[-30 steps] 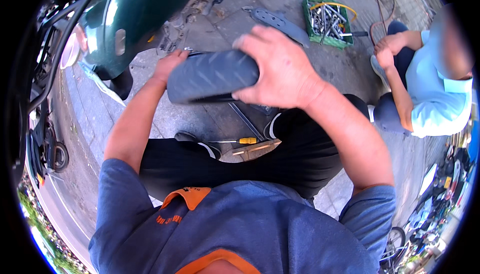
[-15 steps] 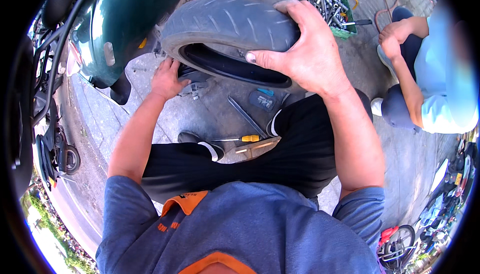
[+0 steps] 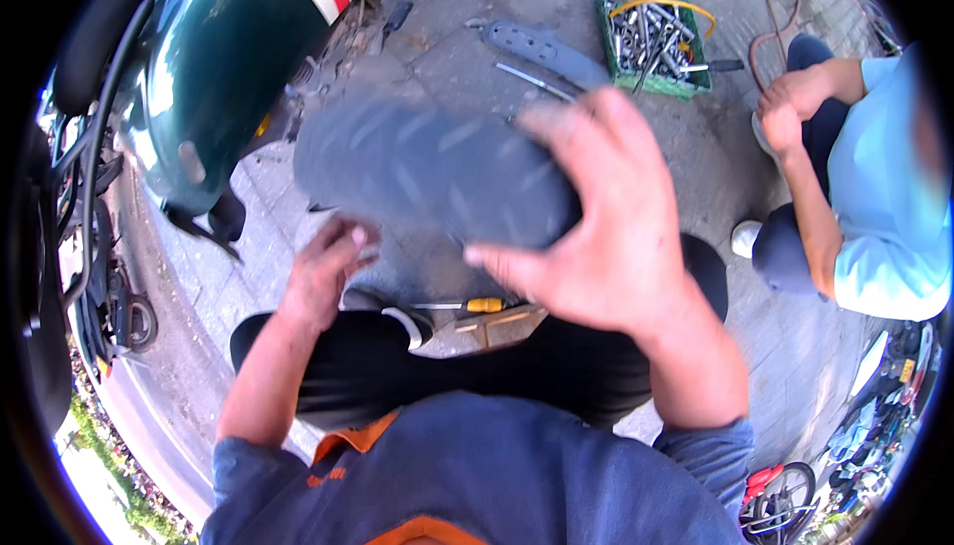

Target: The person removes the rear tire from a scooter. They use a cordless impact wrench to loosen the axle nut, then use a screwdriver to pry the tire off the rim and remove it from the scooter.

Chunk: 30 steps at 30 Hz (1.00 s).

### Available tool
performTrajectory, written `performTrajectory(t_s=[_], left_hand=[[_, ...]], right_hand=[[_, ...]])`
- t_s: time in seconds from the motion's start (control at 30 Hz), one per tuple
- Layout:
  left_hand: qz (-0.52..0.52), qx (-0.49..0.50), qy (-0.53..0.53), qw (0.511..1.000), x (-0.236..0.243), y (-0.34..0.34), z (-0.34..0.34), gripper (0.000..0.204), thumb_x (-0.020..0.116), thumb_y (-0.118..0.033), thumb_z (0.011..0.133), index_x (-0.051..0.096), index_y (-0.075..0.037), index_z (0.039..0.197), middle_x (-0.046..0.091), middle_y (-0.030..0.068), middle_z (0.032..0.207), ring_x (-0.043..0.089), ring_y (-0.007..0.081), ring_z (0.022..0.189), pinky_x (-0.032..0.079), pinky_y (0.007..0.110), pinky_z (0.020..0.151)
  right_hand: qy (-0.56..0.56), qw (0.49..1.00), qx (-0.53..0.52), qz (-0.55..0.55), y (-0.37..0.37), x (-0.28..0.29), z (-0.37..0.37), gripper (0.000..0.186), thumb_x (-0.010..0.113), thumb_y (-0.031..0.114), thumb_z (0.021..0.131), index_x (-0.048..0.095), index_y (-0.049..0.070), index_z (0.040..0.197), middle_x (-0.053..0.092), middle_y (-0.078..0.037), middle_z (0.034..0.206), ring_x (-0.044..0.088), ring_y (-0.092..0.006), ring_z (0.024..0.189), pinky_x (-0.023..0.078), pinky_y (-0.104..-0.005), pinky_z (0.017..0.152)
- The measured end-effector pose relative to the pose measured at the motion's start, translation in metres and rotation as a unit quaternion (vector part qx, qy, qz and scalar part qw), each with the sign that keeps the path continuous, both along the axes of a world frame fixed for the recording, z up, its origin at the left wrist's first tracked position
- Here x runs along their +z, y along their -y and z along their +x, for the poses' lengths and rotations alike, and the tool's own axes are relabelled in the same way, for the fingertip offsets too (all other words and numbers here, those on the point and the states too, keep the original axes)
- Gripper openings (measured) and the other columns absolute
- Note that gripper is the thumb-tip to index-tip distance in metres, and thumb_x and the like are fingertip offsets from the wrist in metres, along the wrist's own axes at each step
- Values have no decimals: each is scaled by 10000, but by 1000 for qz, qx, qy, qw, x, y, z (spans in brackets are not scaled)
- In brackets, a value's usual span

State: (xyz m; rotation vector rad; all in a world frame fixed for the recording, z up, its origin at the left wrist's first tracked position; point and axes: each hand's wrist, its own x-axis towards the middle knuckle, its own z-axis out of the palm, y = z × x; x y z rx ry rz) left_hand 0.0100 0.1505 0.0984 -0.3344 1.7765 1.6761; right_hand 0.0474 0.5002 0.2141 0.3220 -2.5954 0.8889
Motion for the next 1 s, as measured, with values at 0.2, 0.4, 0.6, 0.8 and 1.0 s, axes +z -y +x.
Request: performTrajectory(t_s=[0.2,0.4,0.6,0.8,1.0], left_hand=[[-41,-311,-204,927,-7,-10,10,458,772,-140,1004,687,-43,1442,701,167,1458,647,354,1377,495,469,1187],[80,-312,-51,945,-36,-37,-11,445,754,-183,1012,680,-75,1437,694,158,1439,661,348,1342,515,467,1153],[-57,-443,-118,887,-83,-35,4,394,712,-249,1030,703,-86,1389,714,157,1379,680,360,1306,537,473,1115],[-300,-603,-14,739,-29,-39,69,286,708,-351,1013,757,-80,1091,759,144,1075,743,390,1059,593,503,914],[-155,-298,-107,936,132,-53,88,209,771,-224,1041,718,-22,1019,719,86,850,690,194,751,565,356,745]], right_hand=[[101,989,92,-48,20,-14,-37,663,974,183,580,756,39,1189,627,-100,1009,646,-312,849,545,-424,739],[249,953,108,-132,22,-27,-79,634,946,225,600,748,74,1183,558,-89,982,608,-316,853,519,-431,717],[280,940,164,-103,27,-24,-74,603,855,196,627,699,137,1207,570,-47,1113,590,-269,1050,466,-419,860],[299,954,24,-5,28,-2,-30,626,893,236,631,682,166,1217,595,-46,1138,599,-299,1152,476,-476,987],[393,906,-154,38,-30,112,107,749,946,259,650,624,173,1320,582,-110,1244,571,-358,1251,504,-519,1016]])
